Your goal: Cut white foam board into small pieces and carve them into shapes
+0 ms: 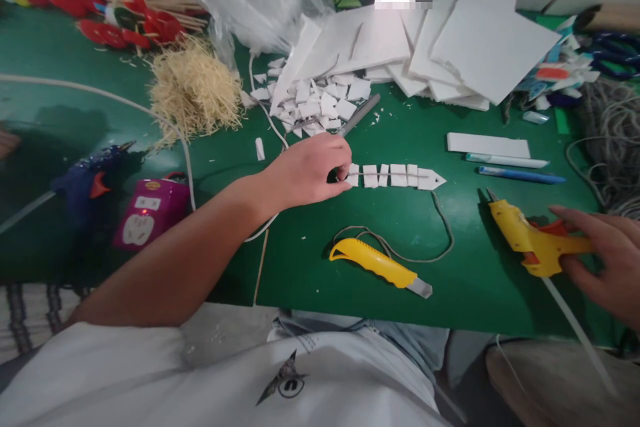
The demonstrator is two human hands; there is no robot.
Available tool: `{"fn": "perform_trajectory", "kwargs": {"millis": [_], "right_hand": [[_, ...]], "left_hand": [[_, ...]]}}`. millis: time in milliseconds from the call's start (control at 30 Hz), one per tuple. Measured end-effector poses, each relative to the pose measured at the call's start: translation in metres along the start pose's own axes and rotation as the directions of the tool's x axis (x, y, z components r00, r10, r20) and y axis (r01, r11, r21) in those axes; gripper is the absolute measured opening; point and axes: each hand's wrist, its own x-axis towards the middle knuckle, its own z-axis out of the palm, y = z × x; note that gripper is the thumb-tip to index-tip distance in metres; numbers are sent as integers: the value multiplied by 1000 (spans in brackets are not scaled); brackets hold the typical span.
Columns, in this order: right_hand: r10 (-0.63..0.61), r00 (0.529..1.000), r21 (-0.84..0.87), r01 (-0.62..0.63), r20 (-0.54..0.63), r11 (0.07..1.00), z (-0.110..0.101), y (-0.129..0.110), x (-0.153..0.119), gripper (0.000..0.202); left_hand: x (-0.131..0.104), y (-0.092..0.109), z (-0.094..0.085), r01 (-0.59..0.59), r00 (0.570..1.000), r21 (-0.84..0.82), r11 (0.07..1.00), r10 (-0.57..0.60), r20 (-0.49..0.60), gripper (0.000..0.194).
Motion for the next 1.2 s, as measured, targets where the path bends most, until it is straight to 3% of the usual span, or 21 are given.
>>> {"fn": "perform_trajectory", "kwargs": {"millis": [67, 133, 500, 667, 900, 1033, 1200], "right_hand": [[-210, 973, -30, 208, -100, 978, -6, -3, 4, 48], [-290, 950, -58, 285, -115, 957, -10, -6, 6, 49], [-200, 971, -12, 200, -131, 980, -10, -18, 6, 47], [-276, 945, -72, 267, -174, 961, -12, -24, 12, 34], [-216, 964, -29, 214, -154, 976, -19, -32, 10, 34], [-183, 944, -1, 190, -273, 982, -21, -32, 19, 21], [-37, 969, 90, 61, -246, 994, -18, -35, 32, 43]], "left_hand": [[0, 1, 0, 0, 1000, 2, 1000, 0, 1, 18], [1, 1, 0, -1, 1000, 4, 1000, 1, 4, 17], [1, 0, 1, 1, 1000, 9, 1000, -1, 7, 18], [1, 1, 0, -2, 1000, -2, 1000, 2, 11, 17], [2, 1, 1, -2, 1000, -2, 1000, 2, 0, 18], [2, 1, 1, -1, 1000, -3, 1000, 1, 3, 17], [2, 0, 0, -7, 1000, -8, 1000, 7, -1, 18]]}}
